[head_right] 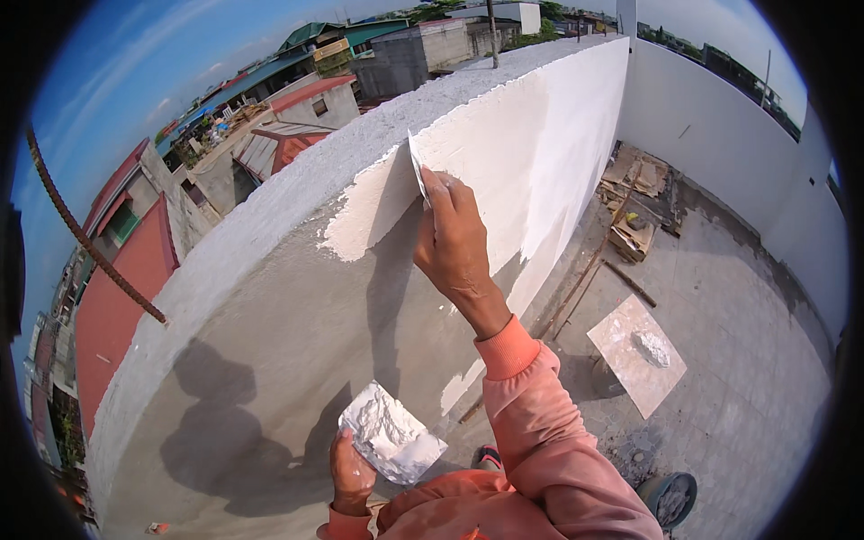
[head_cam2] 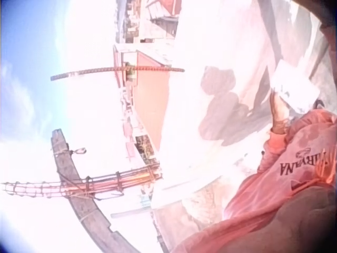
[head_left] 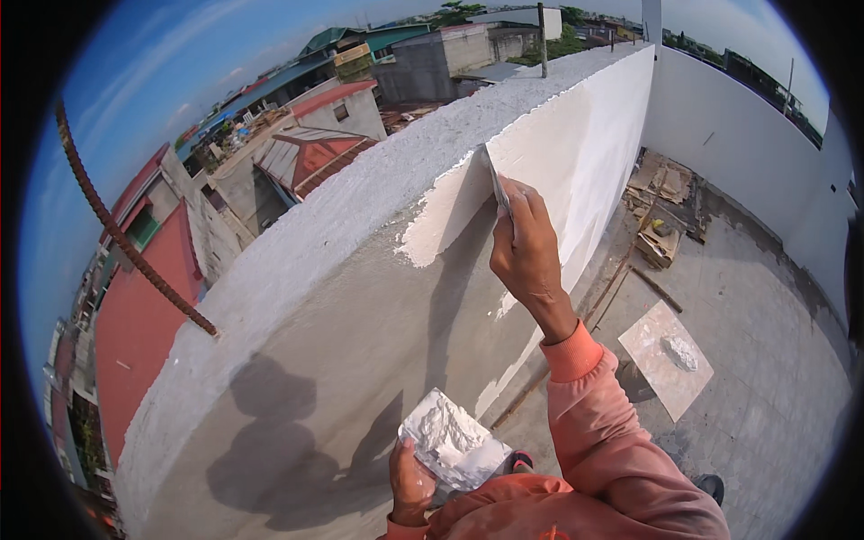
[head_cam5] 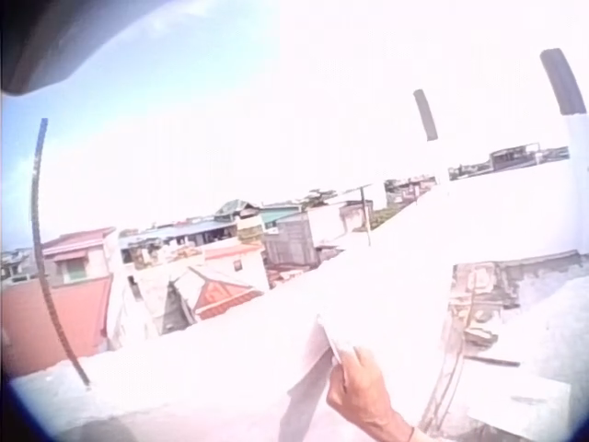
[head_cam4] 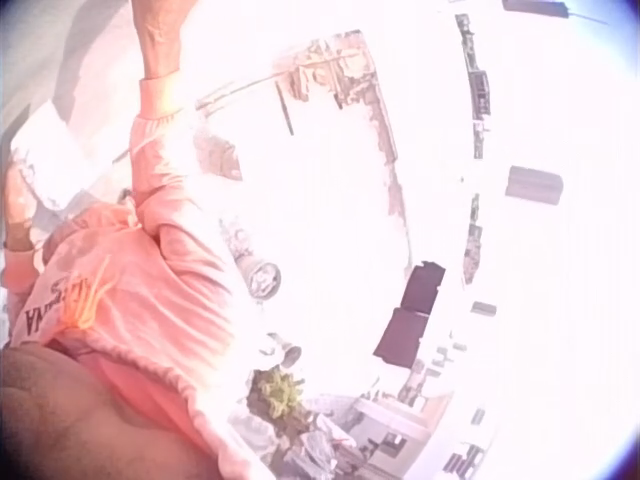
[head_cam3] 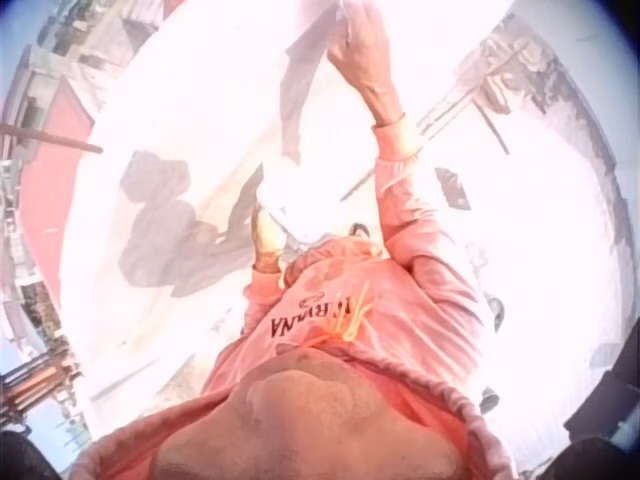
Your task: The person applies wall filler to a concrete wall using a putty knife.
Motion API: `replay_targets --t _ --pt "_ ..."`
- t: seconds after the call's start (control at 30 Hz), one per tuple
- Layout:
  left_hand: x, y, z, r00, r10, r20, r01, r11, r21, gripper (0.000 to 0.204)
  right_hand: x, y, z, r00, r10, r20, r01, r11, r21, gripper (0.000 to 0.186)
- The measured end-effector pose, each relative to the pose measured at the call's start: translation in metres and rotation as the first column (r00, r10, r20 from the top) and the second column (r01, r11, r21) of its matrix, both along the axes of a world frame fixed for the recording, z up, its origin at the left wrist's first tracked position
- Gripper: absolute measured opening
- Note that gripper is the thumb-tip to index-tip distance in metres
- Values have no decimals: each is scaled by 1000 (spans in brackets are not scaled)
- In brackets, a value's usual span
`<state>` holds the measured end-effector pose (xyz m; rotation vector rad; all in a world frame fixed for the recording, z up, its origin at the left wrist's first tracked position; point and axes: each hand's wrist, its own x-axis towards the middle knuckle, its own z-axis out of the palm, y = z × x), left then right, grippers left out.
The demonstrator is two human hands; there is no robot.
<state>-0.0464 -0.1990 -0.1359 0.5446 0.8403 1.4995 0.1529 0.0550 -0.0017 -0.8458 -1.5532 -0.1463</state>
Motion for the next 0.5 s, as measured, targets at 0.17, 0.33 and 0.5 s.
replay_targets --t 0.17,0.33,0.5 --pt "-2 2 -7 1000 -3 -22 3 1000 -6 54 -1 8 -8 998 -53 -42 51 997 -57 53" --pt "-18 0 -35 999 -18 -33 18 1000 -19 52 -30 -24 -18 998 -54 -10 53 997 -54 61" --pt "-41 -9 -57 973 -97 -209 110 993 50 47 -76 -77 -11 997 -74 25 75 995 -59 69"
